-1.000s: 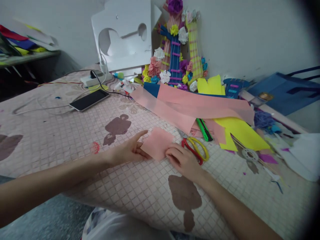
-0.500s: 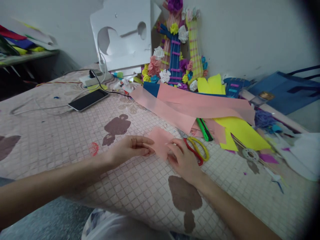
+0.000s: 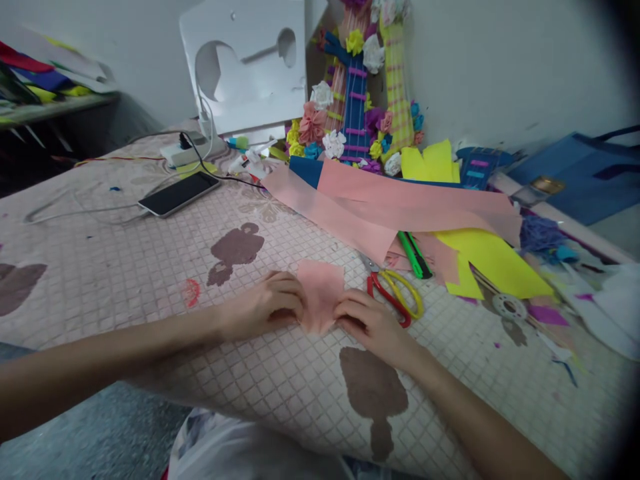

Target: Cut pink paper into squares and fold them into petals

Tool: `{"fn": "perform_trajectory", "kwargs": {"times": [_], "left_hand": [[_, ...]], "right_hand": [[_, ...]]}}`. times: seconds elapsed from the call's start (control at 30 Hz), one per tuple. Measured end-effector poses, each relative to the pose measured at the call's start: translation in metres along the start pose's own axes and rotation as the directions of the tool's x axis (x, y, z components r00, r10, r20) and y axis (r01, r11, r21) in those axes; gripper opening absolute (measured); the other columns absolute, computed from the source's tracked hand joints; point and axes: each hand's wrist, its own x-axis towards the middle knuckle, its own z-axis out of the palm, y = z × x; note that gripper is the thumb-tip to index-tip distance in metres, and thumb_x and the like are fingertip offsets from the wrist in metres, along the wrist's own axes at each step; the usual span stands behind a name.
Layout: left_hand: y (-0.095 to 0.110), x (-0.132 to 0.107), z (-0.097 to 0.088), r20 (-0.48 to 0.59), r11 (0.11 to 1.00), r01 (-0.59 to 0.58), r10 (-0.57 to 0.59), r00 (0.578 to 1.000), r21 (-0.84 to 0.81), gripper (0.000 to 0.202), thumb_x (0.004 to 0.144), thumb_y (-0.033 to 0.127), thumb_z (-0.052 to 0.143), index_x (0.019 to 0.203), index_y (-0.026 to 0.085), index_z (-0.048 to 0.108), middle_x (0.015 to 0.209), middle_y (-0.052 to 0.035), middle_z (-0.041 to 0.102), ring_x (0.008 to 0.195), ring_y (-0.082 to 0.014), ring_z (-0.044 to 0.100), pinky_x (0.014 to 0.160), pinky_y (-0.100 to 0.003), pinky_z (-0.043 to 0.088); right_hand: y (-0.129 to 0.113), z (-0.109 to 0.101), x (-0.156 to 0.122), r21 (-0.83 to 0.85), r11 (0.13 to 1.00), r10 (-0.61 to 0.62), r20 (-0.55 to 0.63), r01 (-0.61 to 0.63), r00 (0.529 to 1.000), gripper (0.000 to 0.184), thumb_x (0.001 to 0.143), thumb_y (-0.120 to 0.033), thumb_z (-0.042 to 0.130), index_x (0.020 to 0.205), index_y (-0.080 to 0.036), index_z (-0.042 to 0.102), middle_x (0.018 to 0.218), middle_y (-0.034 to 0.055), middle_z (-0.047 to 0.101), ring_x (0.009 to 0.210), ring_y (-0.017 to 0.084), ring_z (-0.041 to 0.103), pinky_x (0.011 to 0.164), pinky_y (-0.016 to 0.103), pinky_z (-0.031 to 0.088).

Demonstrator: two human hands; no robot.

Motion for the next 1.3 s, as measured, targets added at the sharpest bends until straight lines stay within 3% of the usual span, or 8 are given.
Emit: {"fn": "perform_trajectory", "kwargs": {"times": [0.23, 0.47, 0.6, 0.9, 1.17, 1.3], "left_hand": [[0.000, 0.014, 0.011, -0.078, 0.982, 0.154, -0.163, 0.984, -0.113, 0.008, 0.083, 0.017, 0.058, 0.079, 0.017, 0.064, 0.080, -0.0004, 0.066, 0.078, -0.0136, 0.058, 0.079, -0.029, 0.040], [0.001, 0.016, 0.023, -0.148, 0.959, 0.269, -0.279, 0.949, -0.085, 0.011, 0.080, 0.022, 0.062, 0.090, 0.018, 0.065, 0.085, -0.0026, 0.066, 0.088, -0.0187, 0.056, 0.084, -0.034, 0.039], [0.002, 0.016, 0.022, -0.128, 0.936, 0.344, -0.351, 0.928, -0.077, 0.017, 0.077, 0.024, 0.064, 0.094, 0.018, 0.065, 0.079, -0.0026, 0.066, 0.087, -0.0203, 0.055, 0.084, -0.036, 0.039], [0.007, 0.017, 0.029, -0.190, 0.935, 0.355, -0.353, 0.916, -0.025, 0.014, 0.076, 0.019, 0.062, 0.091, 0.018, 0.064, 0.085, -0.0028, 0.066, 0.092, -0.0216, 0.054, 0.086, -0.039, 0.037], [0.007, 0.015, 0.030, -0.206, 0.943, 0.331, -0.331, 0.921, -0.036, 0.015, 0.079, 0.022, 0.061, 0.094, 0.018, 0.064, 0.086, -0.0031, 0.066, 0.093, -0.0211, 0.053, 0.088, -0.038, 0.036], [0.002, 0.013, 0.019, -0.049, 0.966, 0.250, -0.253, 0.966, -0.060, 0.012, 0.080, 0.028, 0.065, 0.088, 0.020, 0.067, 0.087, -0.0022, 0.066, 0.094, -0.0200, 0.053, 0.091, -0.037, 0.033]], "right_hand": [[-0.004, 0.005, 0.012, -0.020, 0.986, 0.164, -0.026, -0.165, 0.986, 0.009, 0.089, -0.020, 0.053, 0.080, -0.021, 0.056, 0.082, 0.0006, 0.057, 0.076, 0.014, 0.056, 0.066, 0.027, 0.043], [-0.007, 0.012, 0.015, -0.087, 0.976, 0.194, -0.055, -0.199, 0.979, 0.008, 0.084, -0.015, 0.057, 0.079, -0.021, 0.053, 0.086, -0.0003, 0.057, 0.077, 0.014, 0.056, 0.065, 0.026, 0.040], [-0.006, 0.014, 0.014, -0.131, 0.968, 0.208, -0.063, -0.214, 0.976, 0.009, 0.085, -0.014, 0.055, 0.079, -0.021, 0.052, 0.086, -0.0001, 0.056, 0.077, 0.014, 0.056, 0.065, 0.027, 0.040], [-0.010, 0.016, 0.013, -0.202, 0.951, 0.215, -0.099, -0.232, 0.971, 0.008, 0.088, -0.019, 0.052, 0.080, -0.021, 0.051, 0.085, 0.0020, 0.056, 0.077, 0.016, 0.056, 0.063, 0.028, 0.041], [-0.011, 0.016, 0.011, -0.147, 0.965, 0.205, -0.087, -0.217, 0.975, 0.010, 0.086, -0.024, 0.058, 0.078, -0.021, 0.052, 0.084, 0.0010, 0.055, 0.075, 0.015, 0.055, 0.062, 0.028, 0.041], [-0.012, 0.009, 0.007, -0.034, 0.977, 0.211, -0.019, -0.211, 0.977, 0.006, 0.084, -0.017, 0.059, 0.087, -0.022, 0.057, 0.094, 0.0021, 0.054, 0.083, 0.015, 0.057, 0.067, 0.026, 0.046]]}}
